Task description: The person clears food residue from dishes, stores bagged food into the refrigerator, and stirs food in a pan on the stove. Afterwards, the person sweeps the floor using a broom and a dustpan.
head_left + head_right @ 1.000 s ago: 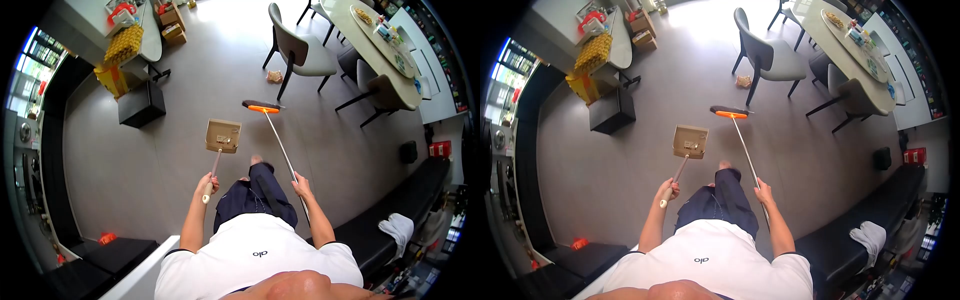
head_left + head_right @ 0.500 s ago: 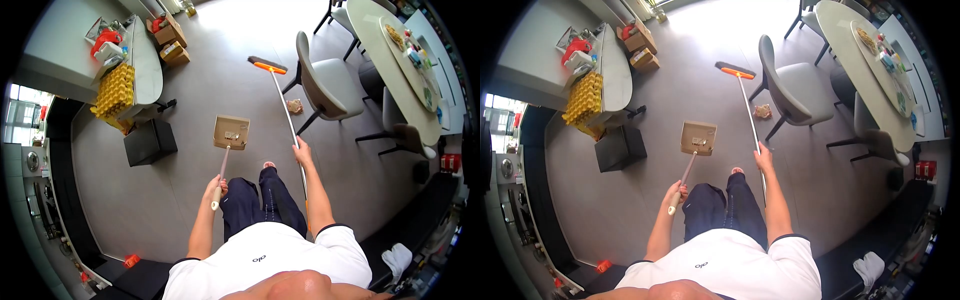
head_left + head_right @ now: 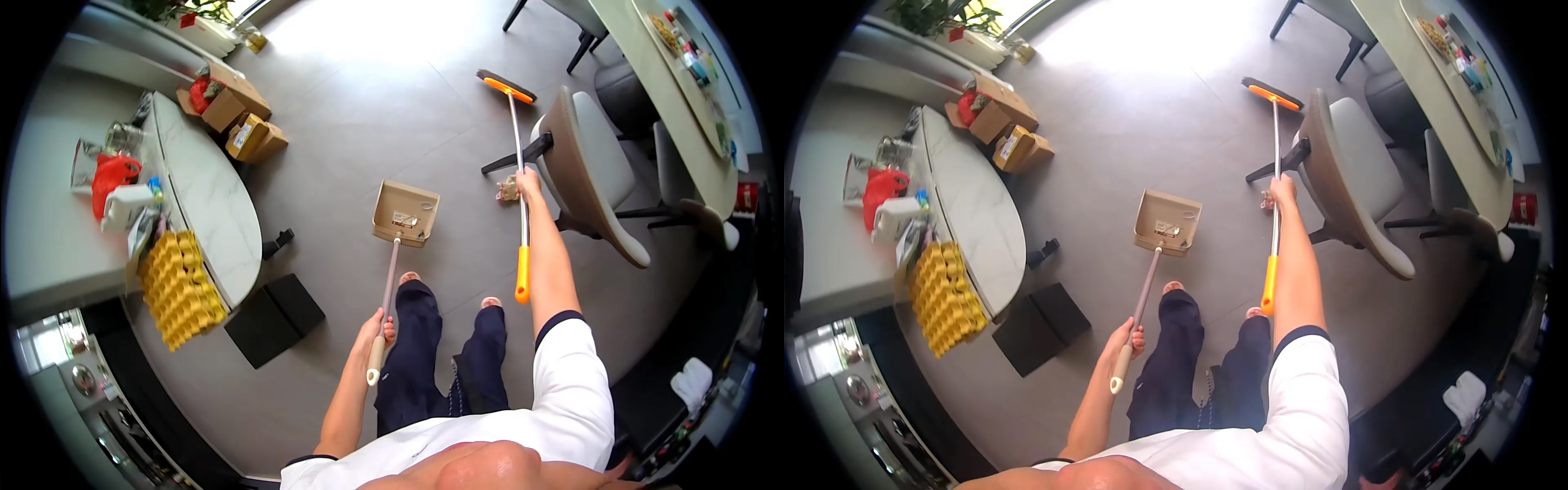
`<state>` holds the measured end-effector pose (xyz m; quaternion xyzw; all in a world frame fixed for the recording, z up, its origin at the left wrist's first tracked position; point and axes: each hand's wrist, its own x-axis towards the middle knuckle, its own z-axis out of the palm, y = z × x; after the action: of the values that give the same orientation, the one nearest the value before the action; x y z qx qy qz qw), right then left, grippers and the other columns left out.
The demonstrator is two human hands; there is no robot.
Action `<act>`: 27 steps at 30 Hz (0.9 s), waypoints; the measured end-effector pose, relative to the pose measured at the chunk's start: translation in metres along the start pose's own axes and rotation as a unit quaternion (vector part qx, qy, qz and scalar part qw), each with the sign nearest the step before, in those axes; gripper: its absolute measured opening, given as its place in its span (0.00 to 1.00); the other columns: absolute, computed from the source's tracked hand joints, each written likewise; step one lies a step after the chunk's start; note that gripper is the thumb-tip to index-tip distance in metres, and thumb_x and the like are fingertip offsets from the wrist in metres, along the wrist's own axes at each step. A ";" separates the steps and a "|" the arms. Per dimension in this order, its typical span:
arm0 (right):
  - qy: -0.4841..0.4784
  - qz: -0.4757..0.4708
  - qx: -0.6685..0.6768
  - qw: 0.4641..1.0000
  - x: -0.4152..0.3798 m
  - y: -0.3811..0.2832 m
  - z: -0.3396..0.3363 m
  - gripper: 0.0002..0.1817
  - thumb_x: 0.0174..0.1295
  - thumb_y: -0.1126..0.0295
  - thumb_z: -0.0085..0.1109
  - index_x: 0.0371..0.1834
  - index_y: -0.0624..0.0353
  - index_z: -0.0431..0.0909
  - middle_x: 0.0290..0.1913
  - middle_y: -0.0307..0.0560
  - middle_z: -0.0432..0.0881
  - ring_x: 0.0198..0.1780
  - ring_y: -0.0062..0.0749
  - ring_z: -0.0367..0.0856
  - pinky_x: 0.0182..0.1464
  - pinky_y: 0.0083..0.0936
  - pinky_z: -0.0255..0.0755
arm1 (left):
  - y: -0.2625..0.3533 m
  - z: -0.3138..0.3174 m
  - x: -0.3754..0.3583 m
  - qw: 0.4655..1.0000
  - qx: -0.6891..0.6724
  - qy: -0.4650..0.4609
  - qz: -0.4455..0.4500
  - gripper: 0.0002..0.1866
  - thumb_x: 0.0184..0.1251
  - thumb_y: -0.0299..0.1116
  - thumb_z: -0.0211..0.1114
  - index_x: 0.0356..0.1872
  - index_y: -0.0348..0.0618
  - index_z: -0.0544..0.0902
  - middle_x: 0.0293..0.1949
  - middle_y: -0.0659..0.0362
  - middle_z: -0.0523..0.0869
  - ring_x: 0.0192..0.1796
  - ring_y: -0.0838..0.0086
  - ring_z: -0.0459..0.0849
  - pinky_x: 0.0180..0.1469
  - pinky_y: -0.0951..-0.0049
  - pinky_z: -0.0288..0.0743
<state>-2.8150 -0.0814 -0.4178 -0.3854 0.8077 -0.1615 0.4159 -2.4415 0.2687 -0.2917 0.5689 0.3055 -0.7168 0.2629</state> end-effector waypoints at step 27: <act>-0.132 0.080 -0.165 0.974 -0.496 0.173 -0.142 0.24 0.65 0.67 0.48 0.64 0.57 0.65 0.38 0.69 0.79 0.43 0.67 0.77 0.48 0.54 0.70 | 0.004 -0.011 -0.008 0.995 0.076 0.053 -0.022 0.20 0.73 0.50 0.48 0.29 0.43 0.68 0.15 0.68 0.65 0.13 0.82 0.65 0.15 0.83 0.61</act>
<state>-2.8350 0.3978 -0.1613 -0.4012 0.7895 0.0598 0.4607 -2.4298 0.2743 -0.2861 0.6177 0.2761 -0.7125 0.1860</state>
